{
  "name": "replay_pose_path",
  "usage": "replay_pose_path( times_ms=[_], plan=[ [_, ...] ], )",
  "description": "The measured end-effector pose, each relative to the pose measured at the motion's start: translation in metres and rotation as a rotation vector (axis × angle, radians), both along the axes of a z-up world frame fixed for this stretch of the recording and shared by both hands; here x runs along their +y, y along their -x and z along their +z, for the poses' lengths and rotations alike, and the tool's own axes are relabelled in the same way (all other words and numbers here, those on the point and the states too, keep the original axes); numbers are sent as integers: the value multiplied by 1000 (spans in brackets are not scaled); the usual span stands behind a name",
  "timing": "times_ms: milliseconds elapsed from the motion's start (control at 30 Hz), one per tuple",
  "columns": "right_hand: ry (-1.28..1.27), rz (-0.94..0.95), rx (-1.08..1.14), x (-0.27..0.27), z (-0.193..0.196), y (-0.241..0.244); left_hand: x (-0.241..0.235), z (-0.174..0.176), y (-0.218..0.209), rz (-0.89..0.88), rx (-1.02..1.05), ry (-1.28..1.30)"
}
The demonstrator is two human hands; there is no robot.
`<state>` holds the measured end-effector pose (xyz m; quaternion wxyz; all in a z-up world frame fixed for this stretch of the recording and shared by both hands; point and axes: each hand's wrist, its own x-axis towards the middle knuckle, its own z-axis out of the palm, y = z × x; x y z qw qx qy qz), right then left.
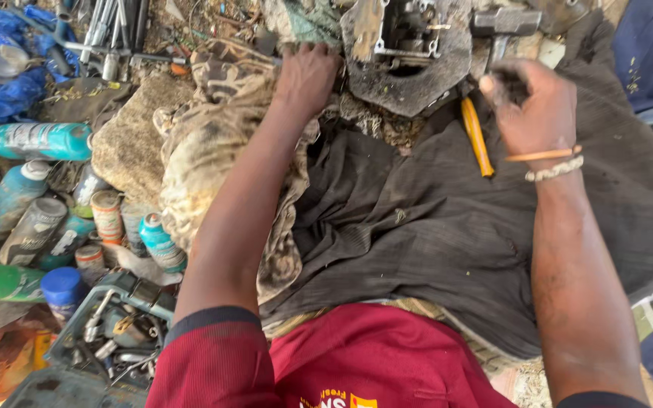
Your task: The person uses pliers and a hammer to disassemble and adjust a metal mechanical part, likely a brake caliper. They repeatedly strike the part with the hammer and use pliers to manipulate internal components.
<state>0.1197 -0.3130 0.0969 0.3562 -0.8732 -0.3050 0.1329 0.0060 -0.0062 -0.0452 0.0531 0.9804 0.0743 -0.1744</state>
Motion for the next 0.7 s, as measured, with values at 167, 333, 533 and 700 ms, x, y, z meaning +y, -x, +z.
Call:
replay_pose_path(
  times_ms=[167, 333, 533, 700],
  plan=[
    [34, 60, -91, -2, -3, 0, 0, -7, 19, 44, 8, 113],
    [-54, 95, -82, 8, 1, 0, 14, 48, 23, 37, -169, 70],
    [-268, -103, 163, 10, 21, 12, 10, 153, 41, 92, -591, 654],
    [-411, 16, 142, 15, 45, 43, -83, 155, -1, -218, -880, 623]
  ],
)
